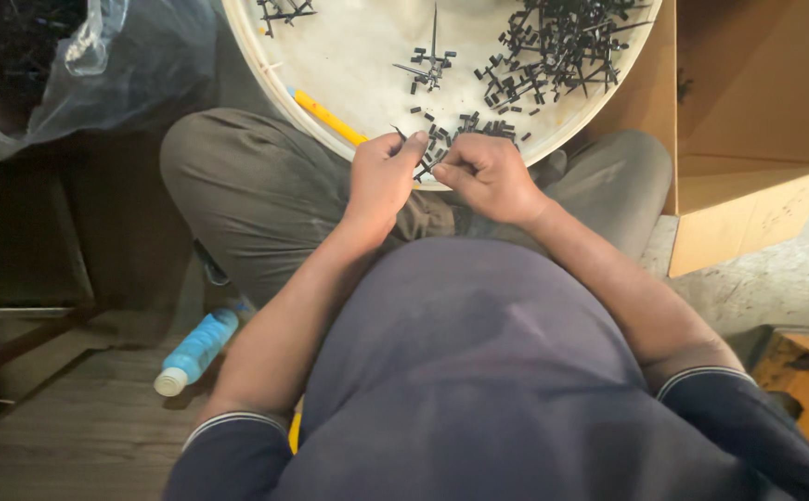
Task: The person sits on the floor and repeatedly picks up small black plastic fasteners and metal nails from a white basin. They insert the nails into the fasteners by hand and place the assembled units back into the basin. A yellow utility knife is present but not used.
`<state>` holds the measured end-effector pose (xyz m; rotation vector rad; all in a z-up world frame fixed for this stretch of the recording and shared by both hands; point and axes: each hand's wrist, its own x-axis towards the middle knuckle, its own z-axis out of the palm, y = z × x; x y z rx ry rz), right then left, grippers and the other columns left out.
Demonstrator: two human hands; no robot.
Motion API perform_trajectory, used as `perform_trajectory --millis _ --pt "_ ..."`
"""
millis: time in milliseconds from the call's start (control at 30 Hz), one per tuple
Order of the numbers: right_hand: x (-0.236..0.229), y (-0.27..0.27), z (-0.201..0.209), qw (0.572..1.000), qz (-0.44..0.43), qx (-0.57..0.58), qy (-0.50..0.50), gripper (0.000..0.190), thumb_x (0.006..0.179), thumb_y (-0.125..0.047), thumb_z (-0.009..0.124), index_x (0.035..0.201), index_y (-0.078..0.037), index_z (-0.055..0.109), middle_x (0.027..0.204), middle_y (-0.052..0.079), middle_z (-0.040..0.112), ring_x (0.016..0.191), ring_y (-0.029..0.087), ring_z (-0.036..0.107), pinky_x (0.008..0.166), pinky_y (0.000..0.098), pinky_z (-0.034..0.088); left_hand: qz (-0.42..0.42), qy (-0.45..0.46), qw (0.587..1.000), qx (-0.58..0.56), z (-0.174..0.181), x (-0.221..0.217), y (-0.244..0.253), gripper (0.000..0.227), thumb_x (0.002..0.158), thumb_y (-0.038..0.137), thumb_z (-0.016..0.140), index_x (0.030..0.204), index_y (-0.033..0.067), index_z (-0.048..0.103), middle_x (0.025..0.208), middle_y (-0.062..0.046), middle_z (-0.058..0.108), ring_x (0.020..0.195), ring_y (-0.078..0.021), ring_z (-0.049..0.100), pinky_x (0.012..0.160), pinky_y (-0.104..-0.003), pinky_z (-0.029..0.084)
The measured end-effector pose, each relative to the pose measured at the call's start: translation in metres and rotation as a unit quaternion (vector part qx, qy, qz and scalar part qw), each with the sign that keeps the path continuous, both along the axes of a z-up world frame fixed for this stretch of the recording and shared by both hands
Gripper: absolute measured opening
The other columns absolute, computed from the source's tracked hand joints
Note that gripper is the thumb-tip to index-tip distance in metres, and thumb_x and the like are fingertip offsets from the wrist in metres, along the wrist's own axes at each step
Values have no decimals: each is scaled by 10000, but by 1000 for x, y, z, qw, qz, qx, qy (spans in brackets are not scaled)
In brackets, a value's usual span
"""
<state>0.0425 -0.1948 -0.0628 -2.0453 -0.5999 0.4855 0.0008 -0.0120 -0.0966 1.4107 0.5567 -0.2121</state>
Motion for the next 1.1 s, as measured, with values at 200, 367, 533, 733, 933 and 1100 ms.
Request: perform_trajectory --millis 200,367,533,733,933,1100 --pt "0 5 1 994 17 -34 -102 202 946 -170 773 865 -27 656 769 118 597 698 293 594 638 393 468 -5 -21 996 84 -4 1 1 418 941 299 705 660 6 609 531 -20 504 537 -80 400 502 -338 368" --pt "-4 12 -2 976 37 -70 -201 182 940 -132 763 851 -26 646 803 132 596 757 332 602 670 433 463 -18 -88 955 284 -10 -1 6 352 946 334 728 737 53 698 584 -31 551 554 -128 457 529 -376 397" --pt "4 -6 -6 992 -79 85 54 105 985 -66 699 896 -68 645 840 73 609 733 213 595 622 391 462 113 -54 981 -150 -22 5 29 368 1014 312 700 752 61 635 660 20 570 579 -130 490 523 -334 396" --pt "35 -27 -3 747 -91 468 463 138 996 -186 619 1036 -54 627 918 111 626 802 211 596 597 324 464 90 -97 912 -389 -1 15 30 264 1017 316 580 892 84 594 845 -19 637 738 -140 654 493 -326 522" --pt "81 -6 8 873 -145 285 369 225 967 -218 699 1108 -59 627 944 92 620 789 212 572 582 332 431 101 -109 905 -397 1 15 39 137 968 234 624 908 116 587 857 -37 668 729 -153 673 487 -316 523" --pt "116 28 -17 976 -20 -174 -126 402 930 -430 811 905 -44 700 796 104 679 720 262 678 652 406 535 104 -80 938 -320 -14 16 33 341 1045 231 719 805 122 501 760 -53 659 618 -163 640 451 -293 456"
